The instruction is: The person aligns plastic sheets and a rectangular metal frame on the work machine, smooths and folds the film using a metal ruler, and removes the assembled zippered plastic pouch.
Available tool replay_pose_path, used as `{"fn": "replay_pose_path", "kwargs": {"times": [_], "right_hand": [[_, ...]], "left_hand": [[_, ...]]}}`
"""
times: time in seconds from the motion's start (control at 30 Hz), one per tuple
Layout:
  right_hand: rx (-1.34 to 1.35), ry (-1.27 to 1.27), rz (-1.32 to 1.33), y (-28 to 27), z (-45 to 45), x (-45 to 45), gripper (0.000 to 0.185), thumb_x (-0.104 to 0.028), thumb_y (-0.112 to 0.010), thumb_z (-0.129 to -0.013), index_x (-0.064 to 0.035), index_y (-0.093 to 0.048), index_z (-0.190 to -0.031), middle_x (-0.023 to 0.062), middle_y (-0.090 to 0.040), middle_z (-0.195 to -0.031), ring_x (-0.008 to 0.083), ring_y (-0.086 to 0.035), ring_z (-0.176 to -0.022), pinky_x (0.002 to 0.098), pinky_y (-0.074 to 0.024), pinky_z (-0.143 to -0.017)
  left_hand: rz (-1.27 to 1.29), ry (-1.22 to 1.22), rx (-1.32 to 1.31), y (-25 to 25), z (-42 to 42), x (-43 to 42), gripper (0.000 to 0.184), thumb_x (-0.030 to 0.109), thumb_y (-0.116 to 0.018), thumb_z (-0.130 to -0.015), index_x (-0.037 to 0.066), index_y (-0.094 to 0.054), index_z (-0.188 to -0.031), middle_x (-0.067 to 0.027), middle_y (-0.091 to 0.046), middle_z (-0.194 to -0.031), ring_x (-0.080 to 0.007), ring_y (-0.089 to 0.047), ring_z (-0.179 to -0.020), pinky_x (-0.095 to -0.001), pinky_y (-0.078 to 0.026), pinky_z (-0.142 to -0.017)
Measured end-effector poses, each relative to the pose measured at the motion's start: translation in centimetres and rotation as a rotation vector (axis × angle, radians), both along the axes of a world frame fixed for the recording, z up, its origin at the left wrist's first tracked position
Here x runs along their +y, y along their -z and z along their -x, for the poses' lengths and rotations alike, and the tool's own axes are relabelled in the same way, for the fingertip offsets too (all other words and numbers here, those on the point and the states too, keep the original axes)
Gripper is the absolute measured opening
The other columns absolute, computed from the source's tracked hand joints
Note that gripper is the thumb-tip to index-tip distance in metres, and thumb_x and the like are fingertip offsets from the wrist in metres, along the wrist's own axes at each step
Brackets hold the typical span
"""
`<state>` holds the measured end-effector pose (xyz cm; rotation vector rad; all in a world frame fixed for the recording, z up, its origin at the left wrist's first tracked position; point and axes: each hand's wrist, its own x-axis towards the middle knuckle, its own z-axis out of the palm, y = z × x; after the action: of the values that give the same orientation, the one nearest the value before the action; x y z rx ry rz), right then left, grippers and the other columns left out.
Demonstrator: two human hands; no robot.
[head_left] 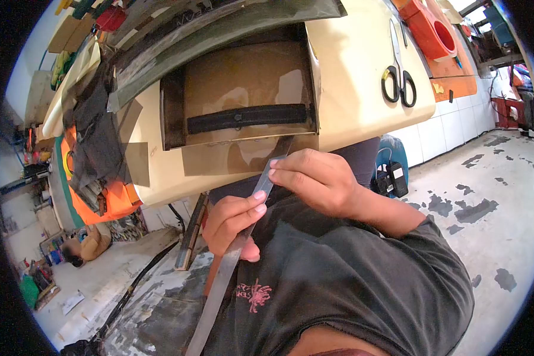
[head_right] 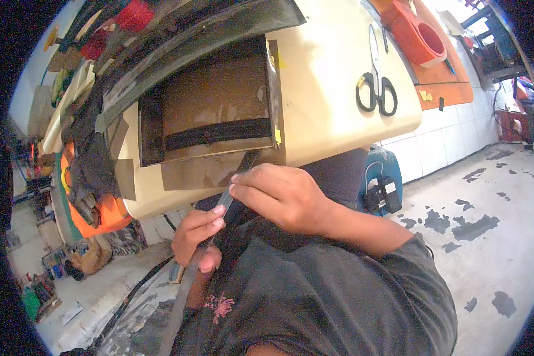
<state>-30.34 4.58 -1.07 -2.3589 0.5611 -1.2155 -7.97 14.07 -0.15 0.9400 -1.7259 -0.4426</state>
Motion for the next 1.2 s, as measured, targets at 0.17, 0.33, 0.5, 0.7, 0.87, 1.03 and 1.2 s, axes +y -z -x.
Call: {"fn": "replay_pose_path", "kwargs": {"times": [0.17,0.33,0.5,0.7,0.87,1.03,1.2], "right_hand": [[-0.004,0.016,-0.020,-0.2,-0.2,-0.1,0.030,-0.013,-0.067,-0.088,0.0014,-0.073,-0.114,0.0150,-0.073,-0.110,0.0277,-0.075,-0.095,0.0373,-0.0630,-0.078],[0.000,0.032,-0.055,-0.2,0.1,0.0,0.029,-0.012,-0.067,-0.089,0.0000,-0.074,-0.114,0.0150,-0.074,-0.111,0.0291,-0.076,-0.097,0.0376,-0.0631,-0.079],[0.006,0.036,-0.076,0.3,0.5,0.2,0.029,-0.013,-0.067,-0.089,-0.0005,-0.074,-0.114,0.0151,-0.074,-0.113,0.0294,-0.076,-0.099,0.0379,-0.0632,-0.080],[-0.005,0.024,-0.041,-0.1,1.0,-0.1,0.023,-0.004,-0.076,-0.086,0.0041,-0.075,-0.108,0.0170,-0.075,-0.107,0.0288,-0.077,-0.091,0.0368,-0.0643,-0.075],[0.032,0.008,-0.071,0.5,1.5,0.2,0.030,-0.013,-0.067,-0.089,-0.0003,-0.074,-0.114,0.0153,-0.074,-0.114,0.0292,-0.075,-0.099,0.0378,-0.0629,-0.082],[0.016,0.003,-0.086,0.6,1.3,0.3,0.028,-0.011,-0.069,-0.087,0.0000,-0.074,-0.113,0.0157,-0.074,-0.113,0.0297,-0.075,-0.099,0.0380,-0.0637,-0.081],[0.012,-0.002,-0.103,0.7,1.3,0.4,0.026,-0.009,-0.072,-0.086,0.0003,-0.073,-0.111,0.0159,-0.074,-0.113,0.0299,-0.076,-0.099,0.0387,-0.0642,-0.081]], "left_hand": [[-0.042,-0.001,0.004,-1.2,0.3,-0.4,0.079,0.068,-0.057,-0.098,-0.009,-0.074,-0.108,-0.0268,-0.077,-0.108,-0.0301,-0.075,-0.079,-0.0351,-0.059,-0.066],[0.002,0.007,-0.024,-1.9,0.7,-1.1,0.078,0.069,-0.059,-0.096,-0.007,-0.075,-0.107,-0.0247,-0.078,-0.108,-0.0292,-0.075,-0.080,-0.0357,-0.059,-0.067],[0.010,0.036,-0.084,-1.8,1.0,-1.5,0.075,0.070,-0.061,-0.093,-0.002,-0.076,-0.109,-0.0208,-0.078,-0.110,-0.0287,-0.075,-0.081,-0.0364,-0.059,-0.067],[0.036,0.045,-0.233,-1.6,1.6,-1.1,0.072,0.067,-0.064,-0.092,-0.001,-0.074,-0.112,-0.0201,-0.078,-0.109,-0.0281,-0.073,-0.076,-0.0355,-0.057,-0.063],[0.027,0.062,-0.284,-1.4,1.8,-0.5,0.072,0.068,-0.066,-0.091,-0.001,-0.074,-0.113,-0.0208,-0.077,-0.111,-0.0312,-0.076,-0.083,-0.0381,-0.062,-0.068],[-0.013,0.106,-0.223,0.7,1.3,0.5,0.077,0.069,-0.065,-0.091,-0.003,-0.073,-0.116,-0.0224,-0.074,-0.117,-0.0357,-0.078,-0.094,-0.0416,-0.064,-0.078],[-0.222,0.194,-0.152,1.6,0.6,2.0,0.072,0.066,-0.060,-0.098,0.001,-0.074,-0.125,-0.0246,-0.066,-0.131,-0.0381,-0.074,-0.111,-0.0459,-0.061,-0.095]]}}
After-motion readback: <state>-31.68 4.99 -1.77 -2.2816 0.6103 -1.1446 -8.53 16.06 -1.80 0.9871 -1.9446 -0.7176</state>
